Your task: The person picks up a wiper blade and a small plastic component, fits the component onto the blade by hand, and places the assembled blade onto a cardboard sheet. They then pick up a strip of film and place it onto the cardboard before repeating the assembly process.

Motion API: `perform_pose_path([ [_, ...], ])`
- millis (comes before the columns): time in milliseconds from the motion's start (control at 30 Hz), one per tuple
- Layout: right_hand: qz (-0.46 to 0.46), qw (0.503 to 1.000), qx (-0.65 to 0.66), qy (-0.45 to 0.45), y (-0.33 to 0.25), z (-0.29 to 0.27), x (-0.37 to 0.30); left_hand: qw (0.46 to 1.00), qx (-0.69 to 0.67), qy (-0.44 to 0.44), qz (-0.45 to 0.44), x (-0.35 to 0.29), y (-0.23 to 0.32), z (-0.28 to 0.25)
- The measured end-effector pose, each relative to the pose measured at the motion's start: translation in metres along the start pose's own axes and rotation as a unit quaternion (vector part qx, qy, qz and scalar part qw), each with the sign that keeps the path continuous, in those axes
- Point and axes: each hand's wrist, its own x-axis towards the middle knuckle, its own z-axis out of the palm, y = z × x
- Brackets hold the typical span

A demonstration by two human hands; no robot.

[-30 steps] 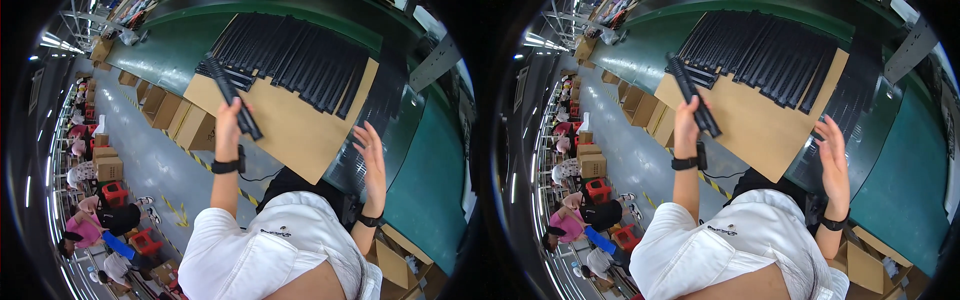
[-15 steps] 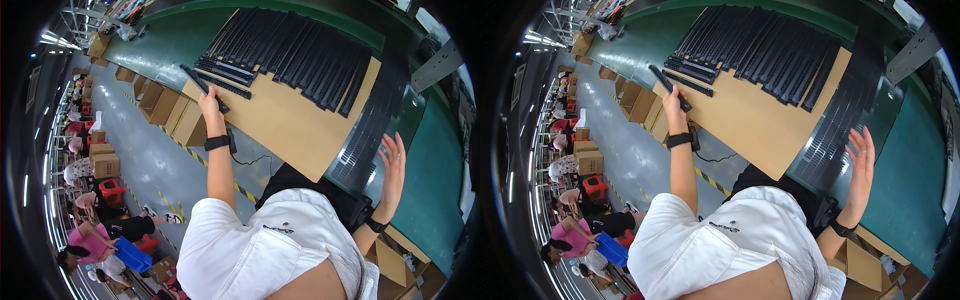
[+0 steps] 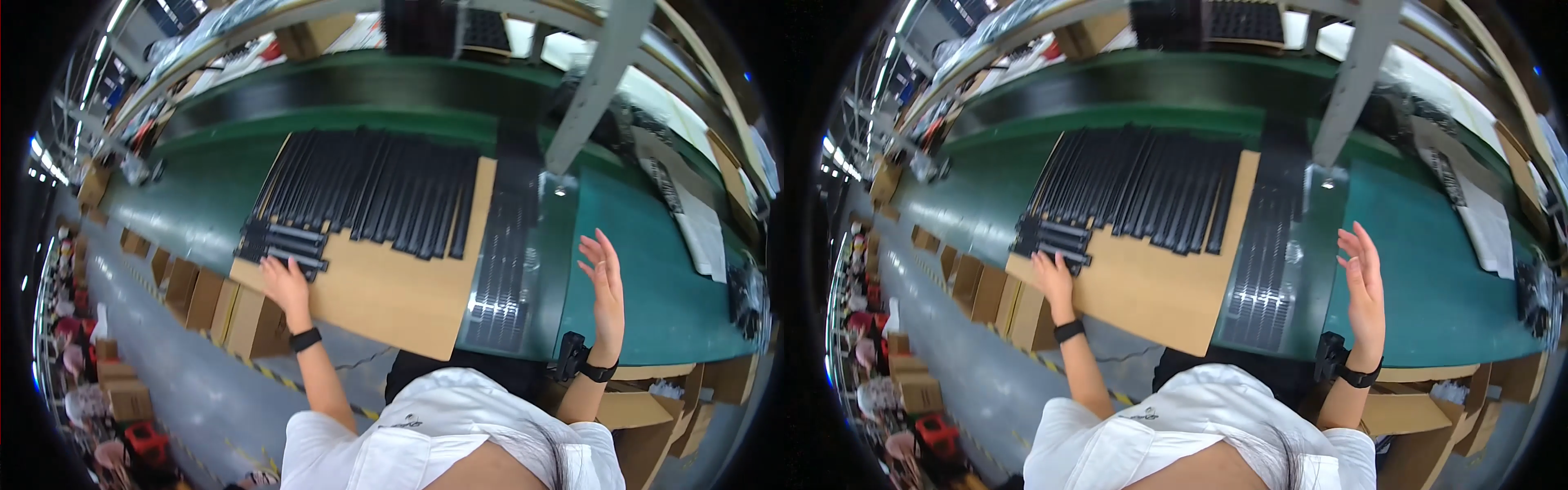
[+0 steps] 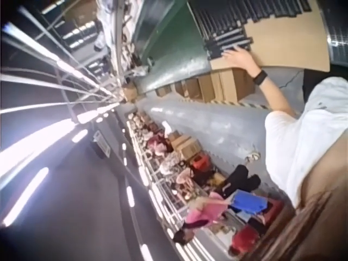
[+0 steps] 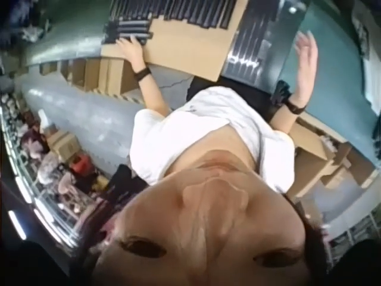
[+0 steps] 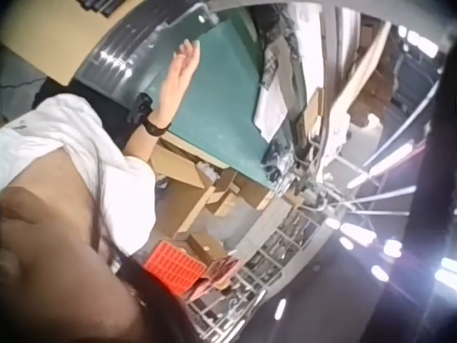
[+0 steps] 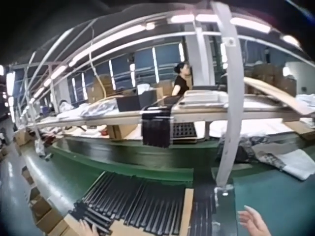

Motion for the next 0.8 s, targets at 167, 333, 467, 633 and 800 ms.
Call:
perform_pose_path([
  [167,-0.013,1.000,-0.023,-0.014,-0.027,-0.068,-0.016,0.999,0.014,-0.040,0.011,0.000,0.020,-0.015],
  [333,-0.019,0.999,-0.024,-0.045,-0.041,-0.157,-0.060,0.993,-0.058,0.099,-0.018,-0.085,-0.027,-0.045],
  [467,-0.009,0.995,-0.047,0.092,-0.046,-0.272,-0.138,0.921,0.337,0.108,0.161,-0.154,-0.028,-0.049],
  [633,0.137,0.925,-0.175,0.308,-0.035,-0.412,-0.268,0.911,0.292,0.181,0.228,-0.196,0.012,0.010],
  [800,0.434,0.826,-0.147,0.330,0.047,-0.493,-0.362,0.913,0.194,0.146,0.327,-0.200,0.122,0.028],
])
